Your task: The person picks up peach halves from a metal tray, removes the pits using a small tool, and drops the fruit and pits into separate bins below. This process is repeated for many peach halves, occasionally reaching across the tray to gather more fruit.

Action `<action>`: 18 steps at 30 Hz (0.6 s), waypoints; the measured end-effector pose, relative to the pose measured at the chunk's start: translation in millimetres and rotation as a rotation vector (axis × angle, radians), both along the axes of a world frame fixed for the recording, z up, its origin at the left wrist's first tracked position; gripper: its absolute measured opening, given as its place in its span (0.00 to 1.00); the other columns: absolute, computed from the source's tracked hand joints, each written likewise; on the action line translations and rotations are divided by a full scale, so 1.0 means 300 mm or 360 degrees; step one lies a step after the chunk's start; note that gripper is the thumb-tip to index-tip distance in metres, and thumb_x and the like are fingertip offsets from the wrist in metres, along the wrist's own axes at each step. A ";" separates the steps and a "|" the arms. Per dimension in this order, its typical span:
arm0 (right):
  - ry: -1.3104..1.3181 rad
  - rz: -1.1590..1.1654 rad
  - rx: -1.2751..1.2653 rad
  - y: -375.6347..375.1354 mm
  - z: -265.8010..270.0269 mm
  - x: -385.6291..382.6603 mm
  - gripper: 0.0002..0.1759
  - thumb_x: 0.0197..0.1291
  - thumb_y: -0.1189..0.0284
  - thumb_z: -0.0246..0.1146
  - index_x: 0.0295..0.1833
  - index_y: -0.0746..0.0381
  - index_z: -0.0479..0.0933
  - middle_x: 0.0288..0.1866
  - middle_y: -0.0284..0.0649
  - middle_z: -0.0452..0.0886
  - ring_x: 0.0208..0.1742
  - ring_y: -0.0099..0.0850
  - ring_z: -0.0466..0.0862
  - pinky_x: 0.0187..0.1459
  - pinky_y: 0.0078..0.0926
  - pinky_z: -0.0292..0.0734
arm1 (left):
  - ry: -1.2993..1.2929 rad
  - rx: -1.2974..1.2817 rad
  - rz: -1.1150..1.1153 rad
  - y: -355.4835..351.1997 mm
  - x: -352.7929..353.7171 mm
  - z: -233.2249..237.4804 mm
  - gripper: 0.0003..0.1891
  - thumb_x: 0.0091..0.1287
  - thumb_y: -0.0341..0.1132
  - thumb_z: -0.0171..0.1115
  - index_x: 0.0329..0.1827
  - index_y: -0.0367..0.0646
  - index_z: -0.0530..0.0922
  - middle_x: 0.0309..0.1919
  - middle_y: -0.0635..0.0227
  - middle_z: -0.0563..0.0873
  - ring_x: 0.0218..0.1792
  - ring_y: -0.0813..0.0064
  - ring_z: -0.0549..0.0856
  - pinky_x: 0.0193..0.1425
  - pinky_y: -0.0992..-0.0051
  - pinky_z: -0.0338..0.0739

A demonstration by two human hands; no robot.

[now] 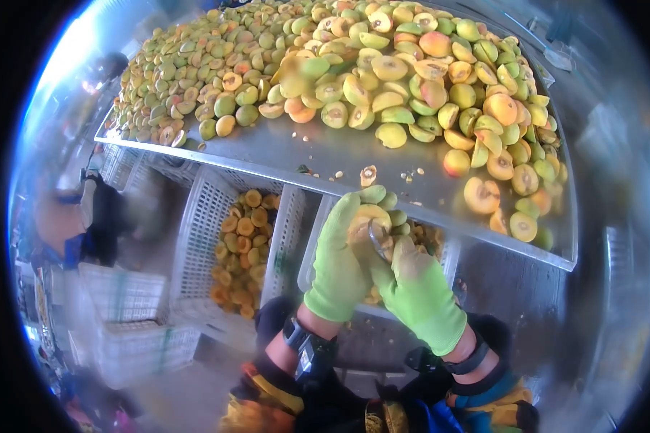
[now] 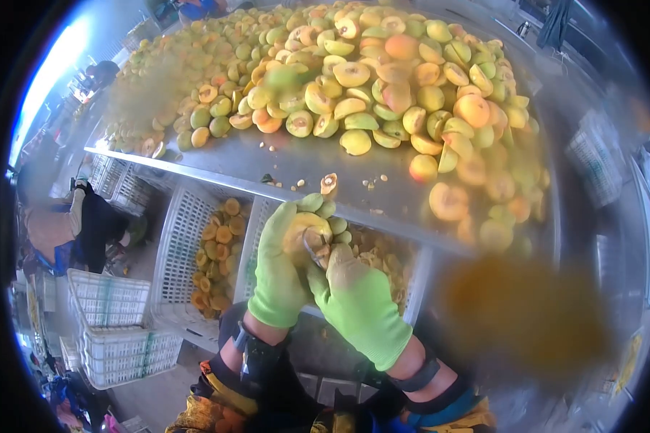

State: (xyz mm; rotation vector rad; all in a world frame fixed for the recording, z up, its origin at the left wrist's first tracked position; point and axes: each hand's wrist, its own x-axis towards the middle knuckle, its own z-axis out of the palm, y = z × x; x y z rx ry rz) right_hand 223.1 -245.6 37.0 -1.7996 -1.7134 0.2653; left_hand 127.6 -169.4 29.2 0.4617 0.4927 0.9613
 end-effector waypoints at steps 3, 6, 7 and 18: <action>0.0386 0.0133 -0.0017 0.021 -0.025 0.012 0.12 0.63 0.68 0.67 0.38 0.65 0.72 0.22 0.42 0.78 0.20 0.35 0.80 0.23 0.33 0.72 | 0.0114 0.0036 0.0043 0.014 0.019 -0.011 0.22 0.74 0.50 0.53 0.57 0.39 0.76 0.49 0.59 0.83 0.45 0.64 0.83 0.52 0.62 0.81; 0.1109 0.0108 -0.0558 0.035 0.016 0.034 0.17 0.67 0.61 0.64 0.39 0.65 0.72 0.22 0.38 0.77 0.16 0.27 0.77 0.18 0.27 0.70 | 0.0271 0.0123 0.0013 0.023 0.022 0.009 0.21 0.74 0.48 0.54 0.55 0.38 0.77 0.46 0.59 0.83 0.43 0.64 0.84 0.50 0.64 0.81; 0.1109 0.0095 -0.0561 0.037 0.053 0.042 0.17 0.67 0.61 0.64 0.39 0.65 0.72 0.22 0.38 0.77 0.16 0.27 0.77 0.18 0.27 0.70 | 0.0350 0.0163 -0.0043 0.027 0.023 0.018 0.20 0.73 0.47 0.54 0.54 0.38 0.77 0.44 0.59 0.83 0.41 0.64 0.84 0.49 0.65 0.81; 0.1954 0.0186 -0.1236 -0.032 0.029 0.175 0.26 0.69 0.46 0.57 0.37 0.62 0.74 0.22 0.32 0.74 0.14 0.19 0.72 0.13 0.19 0.68 | 0.0626 0.0209 -0.0584 0.069 0.064 -0.056 0.15 0.70 0.39 0.58 0.44 0.32 0.83 0.38 0.60 0.87 0.42 0.67 0.87 0.46 0.69 0.82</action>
